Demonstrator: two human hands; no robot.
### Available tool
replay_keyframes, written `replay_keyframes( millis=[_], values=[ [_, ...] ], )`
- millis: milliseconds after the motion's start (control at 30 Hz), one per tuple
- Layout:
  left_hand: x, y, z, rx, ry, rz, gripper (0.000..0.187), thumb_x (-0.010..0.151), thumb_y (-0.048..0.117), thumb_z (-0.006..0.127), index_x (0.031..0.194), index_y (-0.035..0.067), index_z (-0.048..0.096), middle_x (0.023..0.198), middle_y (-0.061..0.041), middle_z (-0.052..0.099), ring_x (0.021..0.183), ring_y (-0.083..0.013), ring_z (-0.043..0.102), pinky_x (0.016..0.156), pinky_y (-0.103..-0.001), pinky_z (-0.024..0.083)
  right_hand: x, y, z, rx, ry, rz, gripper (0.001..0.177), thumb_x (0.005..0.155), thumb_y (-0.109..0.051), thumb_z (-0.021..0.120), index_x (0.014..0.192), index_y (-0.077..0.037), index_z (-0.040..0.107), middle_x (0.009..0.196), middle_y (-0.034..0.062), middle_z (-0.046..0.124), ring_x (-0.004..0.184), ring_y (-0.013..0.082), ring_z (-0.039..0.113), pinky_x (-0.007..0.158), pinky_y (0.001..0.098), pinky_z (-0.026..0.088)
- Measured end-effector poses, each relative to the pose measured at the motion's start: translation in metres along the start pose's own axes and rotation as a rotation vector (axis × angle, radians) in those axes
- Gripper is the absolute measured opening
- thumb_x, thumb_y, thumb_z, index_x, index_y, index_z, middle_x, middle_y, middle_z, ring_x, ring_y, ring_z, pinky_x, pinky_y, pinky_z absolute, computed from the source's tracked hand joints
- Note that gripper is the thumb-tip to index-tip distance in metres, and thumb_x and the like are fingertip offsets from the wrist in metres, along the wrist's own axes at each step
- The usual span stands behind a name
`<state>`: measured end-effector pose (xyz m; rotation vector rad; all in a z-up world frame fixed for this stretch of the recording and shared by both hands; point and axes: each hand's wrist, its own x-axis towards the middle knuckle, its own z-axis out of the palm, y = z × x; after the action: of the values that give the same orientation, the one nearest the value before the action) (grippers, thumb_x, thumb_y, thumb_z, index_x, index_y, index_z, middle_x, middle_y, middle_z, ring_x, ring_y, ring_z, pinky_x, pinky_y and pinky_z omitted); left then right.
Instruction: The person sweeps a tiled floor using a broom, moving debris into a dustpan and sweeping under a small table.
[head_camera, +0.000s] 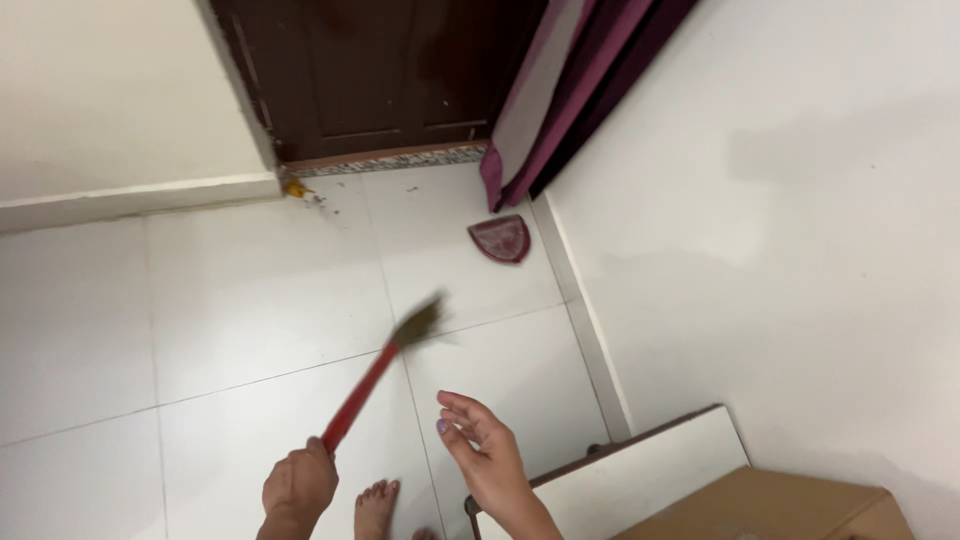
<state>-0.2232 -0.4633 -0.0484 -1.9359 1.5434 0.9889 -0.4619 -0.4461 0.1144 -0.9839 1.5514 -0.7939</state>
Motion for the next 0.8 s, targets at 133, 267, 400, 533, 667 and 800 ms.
replay_keyframes(
  millis=[133,267,400,533,667,800],
  values=[
    [-0.041,-0.018,-0.021,-0.237,0.134,-0.147,0.038,0.107,0.036,0.043,0.128,0.006,0.051,0.107,-0.019,0.076,0.099,-0.0338,0.077,0.087,-0.047,0.063,-0.008,-0.019,0.024,-0.07,-0.108,-0.031,0.04,0.099,-0.023,0.062,0.135,-0.006,0.061,0.136,0.0074,0.069,0.128,0.0199,0.064,0.108,0.0339,0.05],
    [-0.054,-0.072,0.025,-0.182,0.414,-0.285,0.04,0.099,0.034,0.056,0.124,0.002,0.053,0.11,-0.019,0.073,0.1,-0.0346,0.075,0.085,-0.048,0.064,-0.018,-0.037,0.038,-0.084,-0.242,-0.001,0.042,0.098,-0.025,0.061,0.136,-0.008,0.06,0.135,0.0079,0.068,0.129,0.0181,0.062,0.108,0.0352,0.051],
    [-0.058,-0.127,0.105,-0.437,0.302,-0.551,0.064,0.093,0.027,0.068,0.141,-0.005,0.043,0.102,-0.029,0.074,0.089,-0.0381,0.08,0.081,-0.046,0.065,-0.031,-0.035,0.045,-0.101,-0.317,-0.09,0.04,0.1,-0.024,0.06,0.136,-0.007,0.06,0.138,0.0082,0.067,0.131,0.0202,0.062,0.109,0.0354,0.049],
    [-0.061,-0.11,0.156,-0.74,0.346,-0.753,0.062,0.09,0.031,0.07,0.137,-0.005,0.051,0.104,-0.028,0.075,0.094,-0.0369,0.078,0.087,-0.044,0.063,-0.04,-0.023,0.041,-0.138,-0.349,-0.012,0.041,0.099,-0.025,0.06,0.136,-0.009,0.061,0.135,0.0085,0.068,0.131,0.0197,0.062,0.109,0.0347,0.05],
    [-0.067,-0.065,0.175,-0.712,0.215,-0.582,0.055,0.091,0.039,0.067,0.127,-0.003,0.06,0.107,-0.025,0.074,0.1,-0.0345,0.075,0.092,-0.042,0.061,-0.049,0.005,0.028,-0.16,-0.344,0.027,0.041,0.098,-0.024,0.061,0.136,-0.009,0.06,0.136,0.0065,0.067,0.132,0.0186,0.061,0.108,0.0351,0.052],
    [-0.048,-0.022,0.154,-0.468,0.05,-0.2,0.053,0.092,0.046,0.064,0.116,-0.001,0.07,0.109,-0.022,0.074,0.106,-0.0322,0.072,0.097,-0.04,0.059,-0.044,0.033,0.016,-0.174,-0.321,-0.007,0.04,0.096,-0.02,0.062,0.134,-0.007,0.062,0.133,0.0077,0.071,0.127,0.0213,0.067,0.107,0.0361,0.052]
  ],
)
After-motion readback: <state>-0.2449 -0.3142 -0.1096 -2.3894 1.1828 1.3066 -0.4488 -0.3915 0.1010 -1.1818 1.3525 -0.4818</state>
